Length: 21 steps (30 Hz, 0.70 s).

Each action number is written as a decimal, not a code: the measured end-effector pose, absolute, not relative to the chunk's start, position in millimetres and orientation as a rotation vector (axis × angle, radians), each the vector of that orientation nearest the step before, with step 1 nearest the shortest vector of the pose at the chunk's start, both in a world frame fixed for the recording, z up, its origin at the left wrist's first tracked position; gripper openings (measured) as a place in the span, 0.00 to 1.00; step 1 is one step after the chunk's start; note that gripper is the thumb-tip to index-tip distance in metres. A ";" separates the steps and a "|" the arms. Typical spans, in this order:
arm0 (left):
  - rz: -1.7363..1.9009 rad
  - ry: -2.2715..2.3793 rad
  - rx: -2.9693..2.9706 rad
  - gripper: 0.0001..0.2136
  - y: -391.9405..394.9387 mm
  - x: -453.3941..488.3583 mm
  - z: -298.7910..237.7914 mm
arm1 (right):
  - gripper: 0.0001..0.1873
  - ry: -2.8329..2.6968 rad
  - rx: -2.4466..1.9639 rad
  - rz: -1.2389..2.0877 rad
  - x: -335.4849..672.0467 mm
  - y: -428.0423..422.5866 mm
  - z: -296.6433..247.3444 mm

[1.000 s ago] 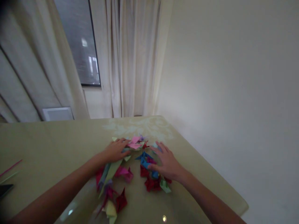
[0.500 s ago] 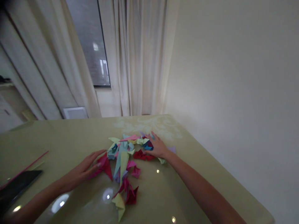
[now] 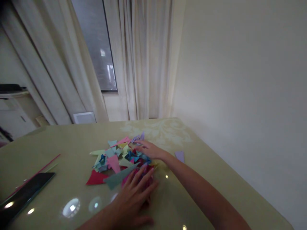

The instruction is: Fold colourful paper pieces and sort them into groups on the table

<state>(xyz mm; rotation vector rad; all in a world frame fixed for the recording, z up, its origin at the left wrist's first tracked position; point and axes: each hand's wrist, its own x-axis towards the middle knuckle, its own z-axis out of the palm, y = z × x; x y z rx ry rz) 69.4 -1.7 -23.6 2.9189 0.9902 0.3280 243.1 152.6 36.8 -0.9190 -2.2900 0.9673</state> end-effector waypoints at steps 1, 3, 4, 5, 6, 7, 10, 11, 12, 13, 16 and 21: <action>0.352 1.002 2.932 0.48 7.1 76.0 -20.7 | 0.36 -2.237 -0.974 0.942 259.4 147.0 40.4; 0.386 1.041 2.965 0.39 29.3 85.3 -12.1 | 0.35 -2.174 -1.113 0.762 297.7 135.8 42.6; 0.385 1.076 2.974 0.37 42.4 87.5 -6.6 | 0.36 -2.180 -1.185 0.631 317.9 129.8 41.3; 0.378 1.131 2.970 0.35 56.4 87.6 -0.5 | 0.37 -2.189 -1.274 0.527 337.6 123.0 38.7; 0.360 1.217 2.950 0.35 70.6 85.3 5.9 | 0.40 -2.191 -1.386 0.465 355.7 115.3 35.0; 0.338 1.334 2.913 0.34 84.5 80.3 12.4 | 0.44 -2.193 -1.504 0.443 371.4 106.5 30.5; 0.310 1.675 2.743 0.33 119.8 49.1 28.0 | 0.55 -2.204 -1.718 0.487 396.5 75.9 14.3; 0.332 1.775 2.679 0.33 128.3 33.9 30.6 | 0.57 -2.216 -1.732 0.512 396.5 65.6 8.7; 0.350 1.863 2.623 0.32 135.0 17.1 31.4 | 0.59 -2.238 -1.723 0.532 392.6 56.5 3.5; 0.371 1.923 2.589 0.31 139.8 -0.5 30.4 | 0.60 -2.260 -1.697 0.544 385.0 49.2 -1.2; 0.372 2.165 2.370 0.34 142.0 -51.4 18.3 | 0.61 -2.358 -1.511 0.564 348.2 44.4 -10.1; 0.425 1.814 2.254 0.32 100.9 -101.8 -5.2 | 0.65 -2.410 -1.344 0.506 282.3 102.2 -7.2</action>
